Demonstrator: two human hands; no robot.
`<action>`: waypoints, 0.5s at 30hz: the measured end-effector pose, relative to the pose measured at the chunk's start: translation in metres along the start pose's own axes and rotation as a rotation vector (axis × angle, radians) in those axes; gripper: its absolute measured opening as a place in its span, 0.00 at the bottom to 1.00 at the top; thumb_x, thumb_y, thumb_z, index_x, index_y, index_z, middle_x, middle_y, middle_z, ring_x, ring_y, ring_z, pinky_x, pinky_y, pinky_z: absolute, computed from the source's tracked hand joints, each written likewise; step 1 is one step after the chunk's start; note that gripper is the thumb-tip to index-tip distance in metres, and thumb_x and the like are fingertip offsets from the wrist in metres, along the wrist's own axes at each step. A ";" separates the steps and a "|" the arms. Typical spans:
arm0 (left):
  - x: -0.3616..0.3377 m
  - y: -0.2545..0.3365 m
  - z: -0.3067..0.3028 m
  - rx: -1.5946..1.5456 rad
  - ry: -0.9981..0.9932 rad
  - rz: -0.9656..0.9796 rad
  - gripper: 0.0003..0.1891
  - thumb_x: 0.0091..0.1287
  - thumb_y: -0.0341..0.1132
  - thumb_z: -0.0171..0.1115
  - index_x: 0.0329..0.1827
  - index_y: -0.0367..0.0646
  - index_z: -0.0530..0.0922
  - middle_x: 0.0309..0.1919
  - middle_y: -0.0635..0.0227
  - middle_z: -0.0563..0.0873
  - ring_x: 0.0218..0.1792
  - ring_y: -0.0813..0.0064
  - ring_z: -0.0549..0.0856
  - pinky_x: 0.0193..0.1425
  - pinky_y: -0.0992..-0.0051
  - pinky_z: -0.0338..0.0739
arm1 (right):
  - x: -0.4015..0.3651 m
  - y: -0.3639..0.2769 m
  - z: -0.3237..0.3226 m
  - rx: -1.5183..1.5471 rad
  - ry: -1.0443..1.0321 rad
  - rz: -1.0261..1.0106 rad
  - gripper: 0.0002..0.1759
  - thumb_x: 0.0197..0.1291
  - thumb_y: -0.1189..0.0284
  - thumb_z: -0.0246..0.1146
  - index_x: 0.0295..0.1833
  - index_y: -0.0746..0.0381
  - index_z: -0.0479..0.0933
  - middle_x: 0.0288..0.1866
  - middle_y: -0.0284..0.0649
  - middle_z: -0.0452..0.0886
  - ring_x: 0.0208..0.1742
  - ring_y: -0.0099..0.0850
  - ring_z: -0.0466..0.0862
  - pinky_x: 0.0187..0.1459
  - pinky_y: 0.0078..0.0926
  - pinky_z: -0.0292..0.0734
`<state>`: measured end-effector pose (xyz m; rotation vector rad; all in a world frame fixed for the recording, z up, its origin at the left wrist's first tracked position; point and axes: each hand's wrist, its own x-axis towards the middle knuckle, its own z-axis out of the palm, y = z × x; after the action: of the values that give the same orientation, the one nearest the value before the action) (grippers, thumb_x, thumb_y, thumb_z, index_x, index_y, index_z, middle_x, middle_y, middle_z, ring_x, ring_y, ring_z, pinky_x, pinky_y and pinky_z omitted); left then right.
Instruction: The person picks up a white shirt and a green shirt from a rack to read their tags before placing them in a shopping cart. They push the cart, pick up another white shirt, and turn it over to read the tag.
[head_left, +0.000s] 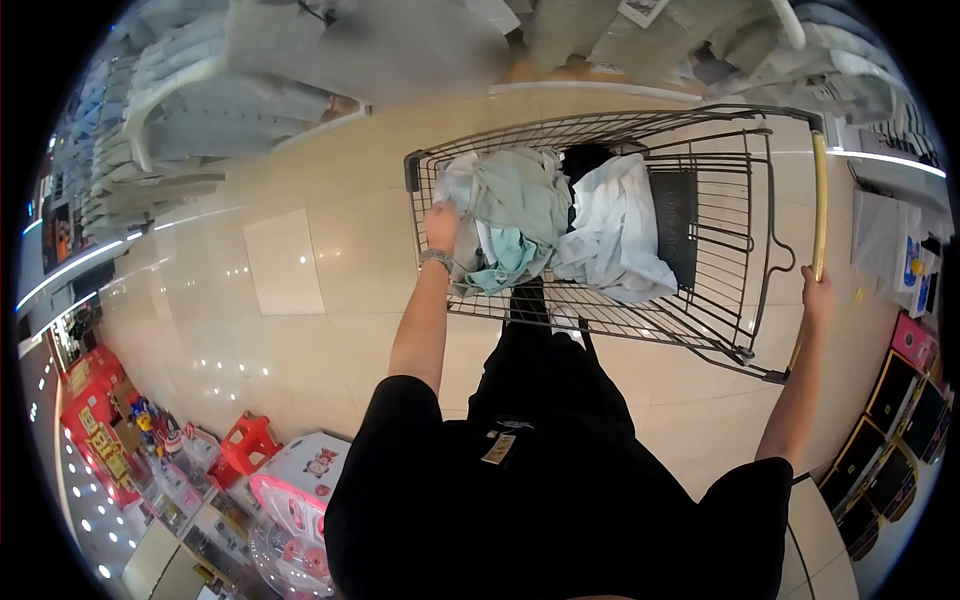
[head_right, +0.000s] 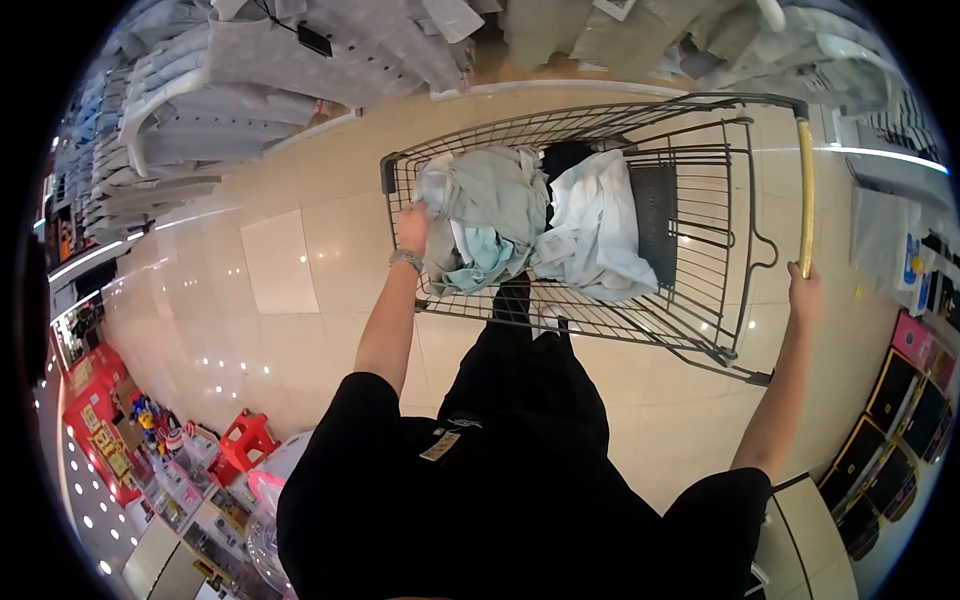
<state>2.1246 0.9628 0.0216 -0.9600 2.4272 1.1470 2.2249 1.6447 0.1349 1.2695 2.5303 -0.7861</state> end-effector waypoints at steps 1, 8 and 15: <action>-0.003 0.009 0.002 -0.167 -0.005 0.010 0.15 0.58 0.40 0.52 0.30 0.33 0.77 0.27 0.55 0.81 0.29 0.62 0.79 0.36 0.67 0.71 | 0.000 0.000 0.000 0.025 -0.015 -0.008 0.10 0.49 0.66 0.60 0.32 0.62 0.74 0.13 0.30 0.66 0.13 0.19 0.66 0.16 0.19 0.60; -0.067 0.077 0.011 -0.158 -0.134 0.238 0.11 0.59 0.35 0.53 0.23 0.37 0.70 0.18 0.72 0.71 0.21 0.79 0.68 0.24 0.75 0.63 | -0.013 -0.002 -0.007 0.159 -0.097 -0.048 0.09 0.49 0.69 0.57 0.35 0.63 0.74 0.14 0.31 0.67 0.13 0.20 0.67 0.15 0.21 0.63; -0.129 0.171 -0.014 -0.741 -0.087 0.163 0.07 0.60 0.33 0.53 0.24 0.45 0.70 0.17 0.78 0.68 0.18 0.87 0.64 0.20 0.82 0.57 | -0.015 0.006 -0.009 0.165 -0.146 -0.059 0.10 0.49 0.70 0.57 0.35 0.64 0.73 0.16 0.33 0.70 0.15 0.22 0.70 0.17 0.23 0.65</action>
<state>2.1045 1.0880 0.1946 -0.8621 2.0444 2.1728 2.2391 1.6422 0.1466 1.1417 2.4386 -1.0786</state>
